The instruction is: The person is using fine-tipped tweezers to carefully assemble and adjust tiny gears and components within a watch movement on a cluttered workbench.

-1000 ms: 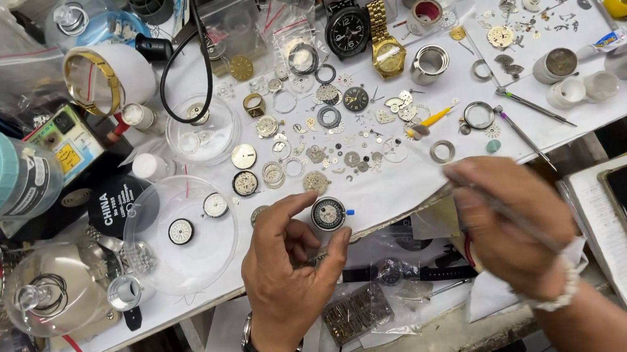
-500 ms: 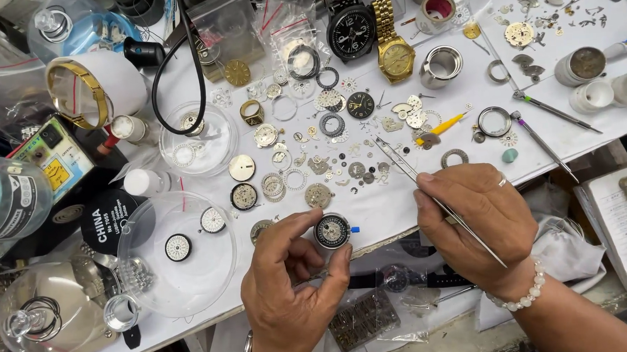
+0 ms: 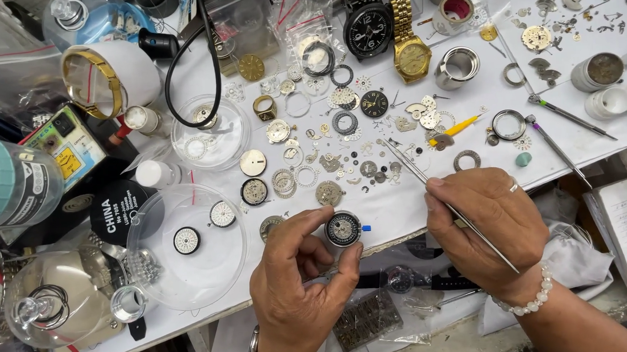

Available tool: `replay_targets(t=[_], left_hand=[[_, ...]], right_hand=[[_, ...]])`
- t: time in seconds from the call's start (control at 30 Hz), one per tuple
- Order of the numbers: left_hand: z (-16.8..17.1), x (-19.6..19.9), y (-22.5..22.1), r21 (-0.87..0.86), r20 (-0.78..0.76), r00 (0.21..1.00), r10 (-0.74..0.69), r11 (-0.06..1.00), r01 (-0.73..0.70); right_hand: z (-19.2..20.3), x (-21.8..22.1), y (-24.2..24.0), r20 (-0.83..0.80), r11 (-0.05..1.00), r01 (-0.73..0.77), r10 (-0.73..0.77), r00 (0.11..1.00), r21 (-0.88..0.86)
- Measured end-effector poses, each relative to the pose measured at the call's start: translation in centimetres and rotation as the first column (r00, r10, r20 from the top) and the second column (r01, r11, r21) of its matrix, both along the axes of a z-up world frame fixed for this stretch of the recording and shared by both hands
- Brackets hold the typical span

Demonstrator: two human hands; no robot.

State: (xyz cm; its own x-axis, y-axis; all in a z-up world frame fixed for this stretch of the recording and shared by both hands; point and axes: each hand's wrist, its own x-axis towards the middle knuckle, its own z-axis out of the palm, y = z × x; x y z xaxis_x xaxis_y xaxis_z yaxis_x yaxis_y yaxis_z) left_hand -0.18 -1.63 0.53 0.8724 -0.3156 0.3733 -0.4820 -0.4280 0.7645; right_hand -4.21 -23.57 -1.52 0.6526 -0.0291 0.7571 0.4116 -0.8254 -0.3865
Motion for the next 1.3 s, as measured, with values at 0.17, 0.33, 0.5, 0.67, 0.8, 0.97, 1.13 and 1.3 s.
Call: replay_targets(t=[0.17, 0.33, 0.5, 0.67, 0.8, 0.97, 1.13, 1.3], left_hand=[[0.0, 0.1, 0.0, -0.001, 0.029, 1.0, -0.012, 1.0, 0.012], [-0.1, 0.1, 0.1, -0.008, 0.038, 0.999, -0.012, 1.0, 0.013], [-0.2, 0.1, 0.1, -0.001, 0.035, 0.999, -0.013, 1.0, 0.013], [-0.2, 0.1, 0.2, 0.002, 0.056, 0.998, -0.025, 1.0, 0.025], [-0.2, 0.0, 0.5, -0.009, 0.1, 0.994, -0.046, 0.999, 0.048], [-0.6, -0.2, 0.8, 0.018, 0.113, 0.993, -0.037, 0.999, 0.035], [-0.7, -0.1, 0.8, -0.001, 0.129, 0.99, -0.048, 0.999, 0.049], [-0.7, -0.1, 0.8, -0.006, 0.123, 0.991, -0.05, 0.999, 0.051]], right_hand=[[-0.1, 0.4, 0.1, 0.017, 0.999, 0.017, -0.017, 1.0, -0.027], [-0.3, 0.4, 0.1, 0.016, 0.999, 0.032, -0.031, 0.999, -0.033], [-0.5, 0.4, 0.0, 0.028, 1.0, 0.014, -0.014, 1.0, -0.021], [-0.6, -0.2, -0.1, 0.043, 1.0, -0.004, 0.004, 0.999, 0.006], [-1.1, -1.7, 0.1, 0.086, 0.989, -0.104, 0.095, 0.992, 0.104], [-1.8, -3.2, 1.0, 0.052, 0.961, -0.221, 0.216, 0.975, 0.164], [-1.8, -3.1, 1.8, 0.051, 0.939, -0.305, 0.301, 0.952, 0.162], [-1.9, -3.0, 2.0, 0.04, 0.941, -0.305, 0.303, 0.952, 0.146]])
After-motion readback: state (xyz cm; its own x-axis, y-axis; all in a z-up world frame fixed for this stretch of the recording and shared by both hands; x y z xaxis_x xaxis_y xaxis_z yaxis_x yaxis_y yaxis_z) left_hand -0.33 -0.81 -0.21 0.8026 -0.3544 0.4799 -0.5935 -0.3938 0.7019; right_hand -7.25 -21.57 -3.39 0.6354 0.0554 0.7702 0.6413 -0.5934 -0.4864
